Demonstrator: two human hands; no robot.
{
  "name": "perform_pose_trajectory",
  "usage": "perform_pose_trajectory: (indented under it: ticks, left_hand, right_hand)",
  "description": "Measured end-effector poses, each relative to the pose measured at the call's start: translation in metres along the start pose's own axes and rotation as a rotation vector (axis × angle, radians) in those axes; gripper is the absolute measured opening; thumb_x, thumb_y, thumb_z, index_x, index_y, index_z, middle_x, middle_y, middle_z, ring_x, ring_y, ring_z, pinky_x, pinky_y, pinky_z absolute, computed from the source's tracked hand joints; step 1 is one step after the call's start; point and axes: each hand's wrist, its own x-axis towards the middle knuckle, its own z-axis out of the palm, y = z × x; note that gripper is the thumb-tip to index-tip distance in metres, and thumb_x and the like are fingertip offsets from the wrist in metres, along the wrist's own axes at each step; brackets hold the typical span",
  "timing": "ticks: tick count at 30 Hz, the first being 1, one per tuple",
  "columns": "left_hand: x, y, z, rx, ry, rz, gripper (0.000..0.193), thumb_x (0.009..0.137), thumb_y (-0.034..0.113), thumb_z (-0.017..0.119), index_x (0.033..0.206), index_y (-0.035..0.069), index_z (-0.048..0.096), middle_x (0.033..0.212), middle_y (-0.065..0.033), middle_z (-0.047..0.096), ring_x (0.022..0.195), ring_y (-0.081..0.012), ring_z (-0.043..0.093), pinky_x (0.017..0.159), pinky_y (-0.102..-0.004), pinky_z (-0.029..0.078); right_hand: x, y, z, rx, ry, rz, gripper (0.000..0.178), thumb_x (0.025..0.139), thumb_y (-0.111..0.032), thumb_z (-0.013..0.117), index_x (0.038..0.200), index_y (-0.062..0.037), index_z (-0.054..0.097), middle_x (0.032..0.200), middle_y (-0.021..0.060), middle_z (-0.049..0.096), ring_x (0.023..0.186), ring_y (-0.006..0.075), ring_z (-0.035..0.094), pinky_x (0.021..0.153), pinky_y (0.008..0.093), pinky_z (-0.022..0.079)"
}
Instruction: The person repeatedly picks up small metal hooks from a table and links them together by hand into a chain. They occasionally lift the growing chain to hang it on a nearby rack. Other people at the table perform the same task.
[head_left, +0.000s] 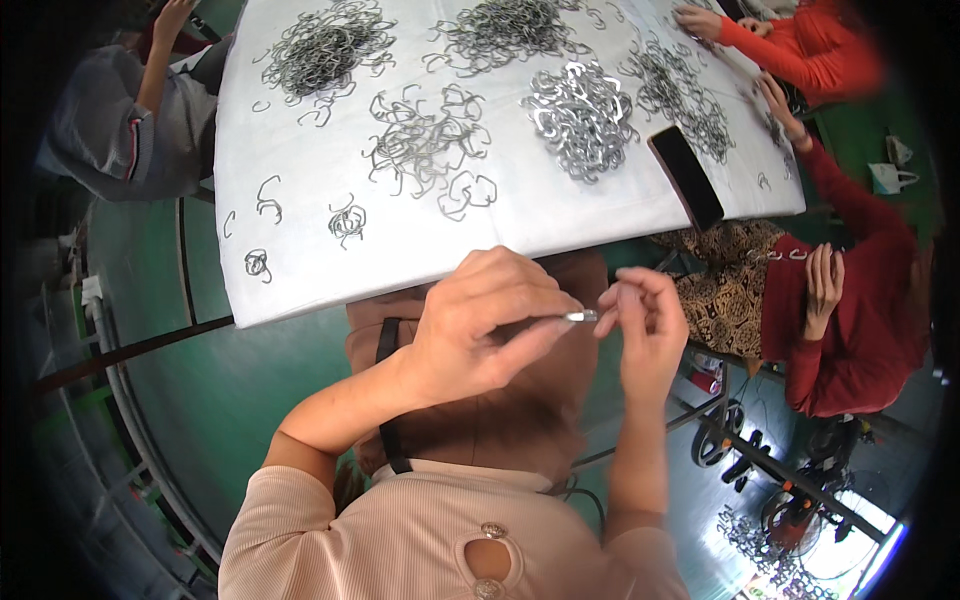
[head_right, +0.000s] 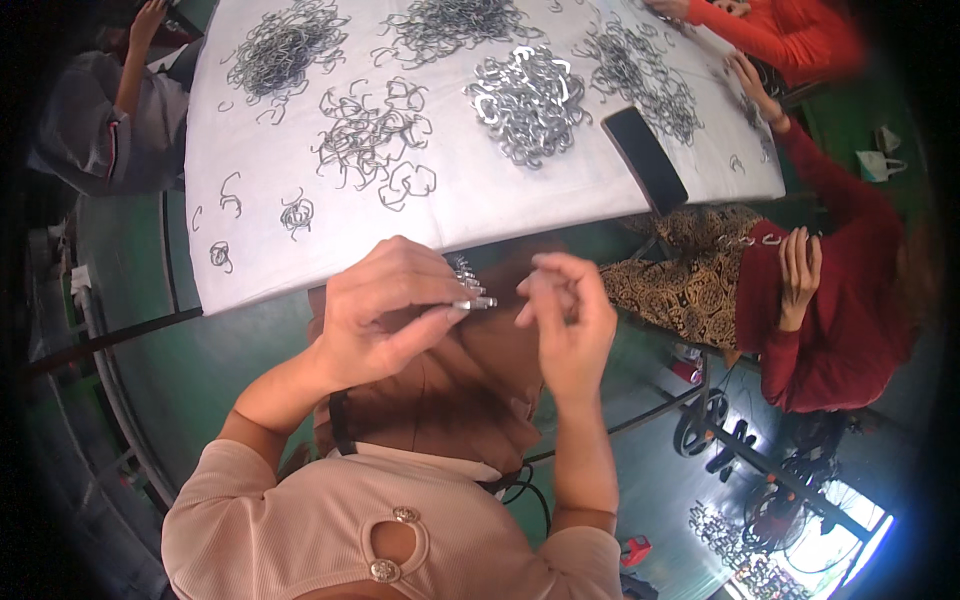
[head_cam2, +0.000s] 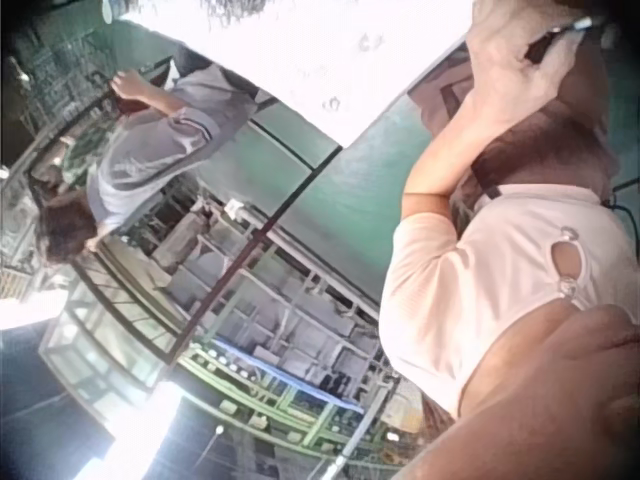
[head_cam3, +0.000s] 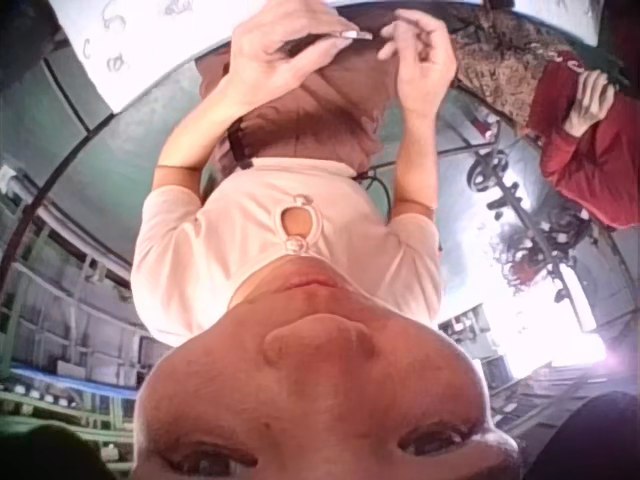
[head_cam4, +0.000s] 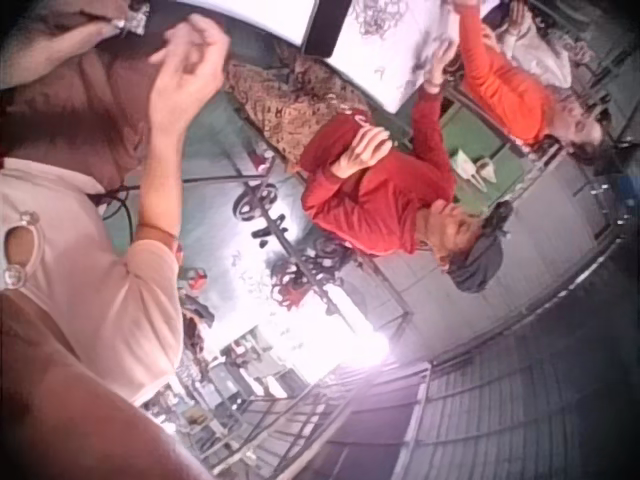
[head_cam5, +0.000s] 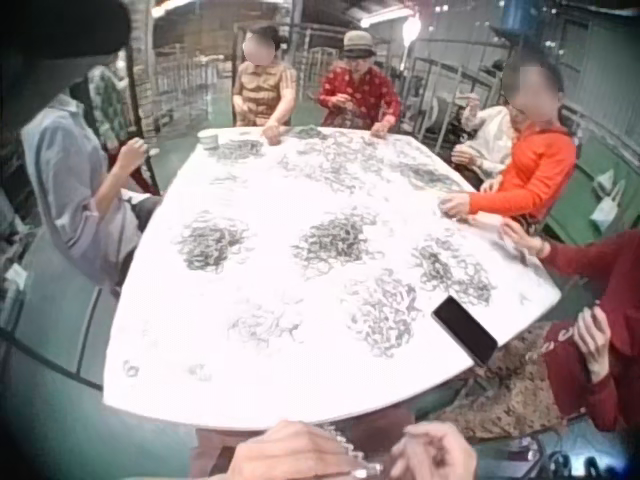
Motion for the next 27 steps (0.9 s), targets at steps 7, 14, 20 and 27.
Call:
perform_pose_trajectory:
  ticks: [7,14,20,27]
  left_hand:
    - [-0.008,0.005,-0.01,-0.019,-0.057,0.034,0.022,0.069,0.002,0.073,0.09,0.005,0.071,0.085,-0.0059,0.066,0.081,-0.0211,0.062,0.08,-0.0361,0.045]
    - [-0.02,-0.003,-0.016,-0.081,-0.044,-0.014,0.021,0.069,0.005,0.073,0.09,0.008,0.069,0.086,-0.002,0.063,0.084,-0.0193,0.059,0.087,-0.0388,0.041]
    - [-0.025,-0.005,-0.021,-0.112,-0.056,-0.027,0.02,0.073,0.007,0.072,0.092,0.01,0.068,0.087,-0.0015,0.063,0.084,-0.0185,0.058,0.09,-0.0395,0.039]
    - [-0.029,-0.006,-0.022,-0.096,-0.052,-0.056,0.021,0.071,0.008,0.074,0.092,0.011,0.072,0.085,-0.0023,0.064,0.085,-0.017,0.06,0.092,-0.0396,0.038]
  right_hand:
    - [0.122,0.033,0.05,-0.353,-0.276,-0.16,0.014,0.086,-0.012,0.062,0.093,-0.0001,0.065,0.085,0.0094,0.067,0.07,0.0188,0.064,0.064,0.0301,0.049]
    - [0.174,0.044,0.129,-0.953,-0.411,-0.132,0.023,0.078,-0.028,0.071,0.088,-0.0072,0.069,0.091,0.0126,0.067,0.088,0.0303,0.064,0.076,0.0406,0.049]
    - [0.215,0.041,0.139,-0.872,-0.324,-0.233,0.018,0.08,-0.023,0.067,0.088,-0.0064,0.069,0.089,0.0137,0.068,0.088,0.0316,0.065,0.077,0.0423,0.049]
    - [0.263,0.041,0.169,-1.03,-0.411,-0.115,0.018,0.079,-0.024,0.068,0.087,-0.0088,0.07,0.087,0.0108,0.07,0.087,0.029,0.066,0.077,0.04,0.05]
